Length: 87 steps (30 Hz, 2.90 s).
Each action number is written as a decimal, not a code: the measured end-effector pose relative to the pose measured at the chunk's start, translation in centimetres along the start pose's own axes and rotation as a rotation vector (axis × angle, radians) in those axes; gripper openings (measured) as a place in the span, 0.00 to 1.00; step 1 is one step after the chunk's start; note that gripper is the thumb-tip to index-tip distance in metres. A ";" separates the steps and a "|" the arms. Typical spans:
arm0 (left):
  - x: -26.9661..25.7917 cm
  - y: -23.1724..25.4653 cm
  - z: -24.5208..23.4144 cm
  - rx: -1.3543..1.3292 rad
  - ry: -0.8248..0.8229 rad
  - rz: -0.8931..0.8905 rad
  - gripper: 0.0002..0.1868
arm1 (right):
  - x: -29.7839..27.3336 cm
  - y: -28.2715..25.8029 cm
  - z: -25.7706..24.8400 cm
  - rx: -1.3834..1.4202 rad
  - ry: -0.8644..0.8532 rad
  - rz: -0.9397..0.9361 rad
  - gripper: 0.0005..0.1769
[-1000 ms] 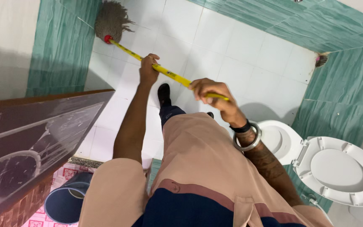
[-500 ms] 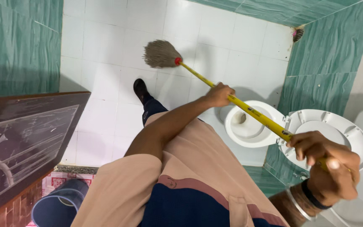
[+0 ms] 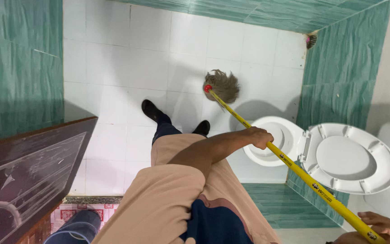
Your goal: The person mops the tiled floor of a bathroom using a mop with a yellow handle, moving the mop head across the surface and around a toilet.
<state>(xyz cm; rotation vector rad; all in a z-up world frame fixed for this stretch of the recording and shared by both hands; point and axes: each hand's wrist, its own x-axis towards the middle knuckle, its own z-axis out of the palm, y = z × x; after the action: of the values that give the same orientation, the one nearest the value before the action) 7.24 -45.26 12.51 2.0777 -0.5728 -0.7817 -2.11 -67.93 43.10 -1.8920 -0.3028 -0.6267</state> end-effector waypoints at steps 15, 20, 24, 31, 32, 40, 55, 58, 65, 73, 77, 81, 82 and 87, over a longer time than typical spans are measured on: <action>-26.7 -31.1 -15.2 -0.091 1.070 -0.502 0.10 | 2.7 -0.8 42.7 0.453 -0.597 -0.203 0.40; -42.1 -34.5 -13.6 -0.159 1.072 -0.941 0.14 | -4.5 -10.4 50.9 0.528 -1.161 -0.362 0.28; -46.4 -31.9 -9.8 -0.120 1.292 -0.927 0.17 | -5.5 -14.2 50.6 0.546 -1.332 -0.468 0.24; -38.4 -23.0 -7.5 -0.288 1.353 -0.995 0.20 | -0.1 -11.9 46.1 0.747 -1.473 -0.233 0.22; -36.7 -21.8 -7.3 -0.300 1.371 -0.989 0.21 | 0.9 -11.0 44.9 0.801 -1.499 -0.125 0.22; -22.7 -14.4 -4.1 -0.332 1.148 -0.907 0.27 | 7.6 0.5 32.8 0.972 -1.472 0.308 0.22; -1.2 -3.6 -4.5 -0.203 0.537 -0.316 0.23 | 29.1 24.6 7.0 0.756 -1.578 -0.049 0.17; 0.2 -2.9 -2.9 -0.114 0.448 -0.332 0.19 | 29.1 24.8 5.3 0.801 -1.529 -0.005 0.18; -7.2 -8.8 1.3 -0.206 0.759 -0.556 0.16 | 13.8 16.7 13.4 0.959 -0.717 0.275 0.31; -27.3 -17.1 9.3 -0.363 1.350 -0.932 0.08 | 1.9 0.2 34.4 1.090 -1.261 0.116 0.29; -36.1 -16.6 17.7 -0.338 1.731 -1.056 0.08 | -7.9 -7.8 37.1 1.220 -1.477 0.139 0.31; -42.6 -13.2 27.2 -0.343 1.890 -1.245 0.08 | -16.0 -14.0 35.0 1.185 -1.815 0.009 0.29; -43.4 -12.0 29.3 -0.345 1.923 -1.297 0.09 | -17.3 -15.0 34.4 1.135 -1.916 -0.010 0.26; -41.7 -8.2 33.6 -0.518 1.878 -1.486 0.11 | -18.8 -14.7 31.7 1.079 -2.123 0.092 0.20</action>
<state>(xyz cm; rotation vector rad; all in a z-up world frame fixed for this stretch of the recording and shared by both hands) -44.65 -32.44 3.67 1.4720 2.0078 0.5596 -15.91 -31.63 34.91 -0.7257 -1.4204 1.5733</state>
